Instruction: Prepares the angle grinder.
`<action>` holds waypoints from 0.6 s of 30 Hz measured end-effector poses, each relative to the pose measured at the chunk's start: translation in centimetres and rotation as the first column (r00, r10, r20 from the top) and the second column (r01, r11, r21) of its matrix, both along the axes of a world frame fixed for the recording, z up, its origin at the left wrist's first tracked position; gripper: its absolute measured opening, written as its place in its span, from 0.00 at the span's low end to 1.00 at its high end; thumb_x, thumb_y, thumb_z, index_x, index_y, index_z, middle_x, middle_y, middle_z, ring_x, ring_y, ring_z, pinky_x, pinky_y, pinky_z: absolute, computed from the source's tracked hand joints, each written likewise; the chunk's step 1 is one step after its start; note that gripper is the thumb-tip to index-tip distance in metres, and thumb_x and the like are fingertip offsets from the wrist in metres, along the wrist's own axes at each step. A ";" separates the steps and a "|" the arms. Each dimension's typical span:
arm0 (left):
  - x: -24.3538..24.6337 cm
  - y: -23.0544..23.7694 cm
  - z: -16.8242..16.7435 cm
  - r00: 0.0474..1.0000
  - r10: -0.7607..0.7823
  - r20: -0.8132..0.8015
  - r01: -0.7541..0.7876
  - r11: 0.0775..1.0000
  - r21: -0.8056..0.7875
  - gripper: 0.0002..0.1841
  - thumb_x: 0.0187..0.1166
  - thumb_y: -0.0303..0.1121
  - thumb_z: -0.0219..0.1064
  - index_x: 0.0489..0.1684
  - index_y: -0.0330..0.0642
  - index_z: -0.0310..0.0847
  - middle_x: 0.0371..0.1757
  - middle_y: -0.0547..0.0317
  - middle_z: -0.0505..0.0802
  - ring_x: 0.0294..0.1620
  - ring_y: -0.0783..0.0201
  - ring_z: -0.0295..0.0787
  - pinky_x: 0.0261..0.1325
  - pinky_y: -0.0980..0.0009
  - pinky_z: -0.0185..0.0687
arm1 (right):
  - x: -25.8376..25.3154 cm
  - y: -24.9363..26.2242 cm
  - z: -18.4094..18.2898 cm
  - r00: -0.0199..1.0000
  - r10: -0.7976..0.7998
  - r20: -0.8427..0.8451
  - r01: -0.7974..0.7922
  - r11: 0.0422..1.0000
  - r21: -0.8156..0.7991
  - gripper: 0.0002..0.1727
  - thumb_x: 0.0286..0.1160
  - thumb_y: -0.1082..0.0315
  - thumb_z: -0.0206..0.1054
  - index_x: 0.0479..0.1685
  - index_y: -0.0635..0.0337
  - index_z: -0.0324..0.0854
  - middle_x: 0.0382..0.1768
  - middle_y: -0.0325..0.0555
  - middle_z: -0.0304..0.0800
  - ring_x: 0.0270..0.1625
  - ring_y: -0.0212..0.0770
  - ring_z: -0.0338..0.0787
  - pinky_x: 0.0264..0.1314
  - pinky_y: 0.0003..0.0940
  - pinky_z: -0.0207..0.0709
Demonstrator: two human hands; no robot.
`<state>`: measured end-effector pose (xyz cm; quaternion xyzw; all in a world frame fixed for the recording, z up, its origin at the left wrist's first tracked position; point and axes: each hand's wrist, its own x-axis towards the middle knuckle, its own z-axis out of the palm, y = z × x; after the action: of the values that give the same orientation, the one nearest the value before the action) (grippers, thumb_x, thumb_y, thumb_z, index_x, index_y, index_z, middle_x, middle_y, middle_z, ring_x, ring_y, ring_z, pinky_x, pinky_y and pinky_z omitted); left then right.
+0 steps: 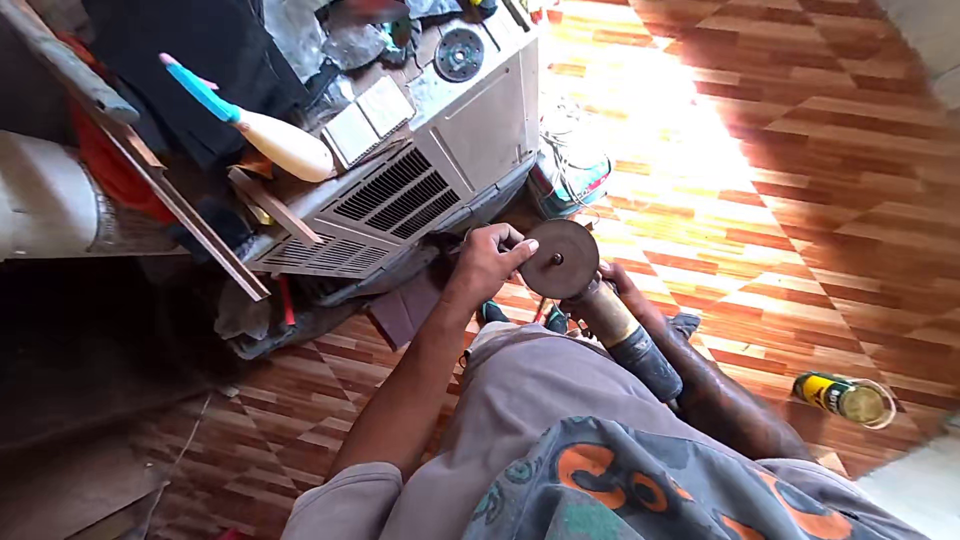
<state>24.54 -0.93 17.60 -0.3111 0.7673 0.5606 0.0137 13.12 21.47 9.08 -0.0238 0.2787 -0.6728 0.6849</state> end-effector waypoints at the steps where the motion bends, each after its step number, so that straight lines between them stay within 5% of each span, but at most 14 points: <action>1: -0.3 0.1 0.2 1.000 -0.006 0.010 0.006 0.999 -0.032 0.09 0.80 0.36 0.72 0.40 0.39 0.87 0.28 0.60 0.89 0.20 0.71 0.81 0.27 0.74 0.81 | 0.0 0.3 0.0 1.000 -0.004 0.013 0.004 1.000 0.000 0.35 0.70 0.31 0.63 0.60 0.51 0.82 0.44 0.48 0.93 0.43 0.39 0.93 0.45 0.33 0.87; 9: -1.8 1.8 1.3 0.988 -0.076 0.132 0.081 0.996 -0.031 0.14 0.74 0.39 0.79 0.41 0.38 0.84 0.30 0.57 0.87 0.24 0.67 0.82 0.32 0.69 0.83 | -0.3 1.5 -0.8 1.000 -0.024 0.015 0.024 1.000 0.000 0.32 0.75 0.33 0.58 0.58 0.51 0.82 0.43 0.49 0.93 0.44 0.40 0.93 0.46 0.35 0.88; 18: -2.3 1.7 0.7 0.985 -0.087 0.148 0.093 0.995 -0.031 0.14 0.71 0.39 0.81 0.39 0.39 0.85 0.29 0.57 0.87 0.23 0.68 0.81 0.32 0.70 0.80 | 0.4 1.6 -0.8 0.999 -0.032 0.043 0.032 0.999 -0.007 0.34 0.70 0.30 0.62 0.57 0.51 0.84 0.42 0.51 0.94 0.40 0.40 0.94 0.40 0.33 0.88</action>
<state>22.22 0.73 18.33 -0.3166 0.7881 0.5202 0.0894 13.52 23.12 8.29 -0.0075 0.2618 -0.6852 0.6797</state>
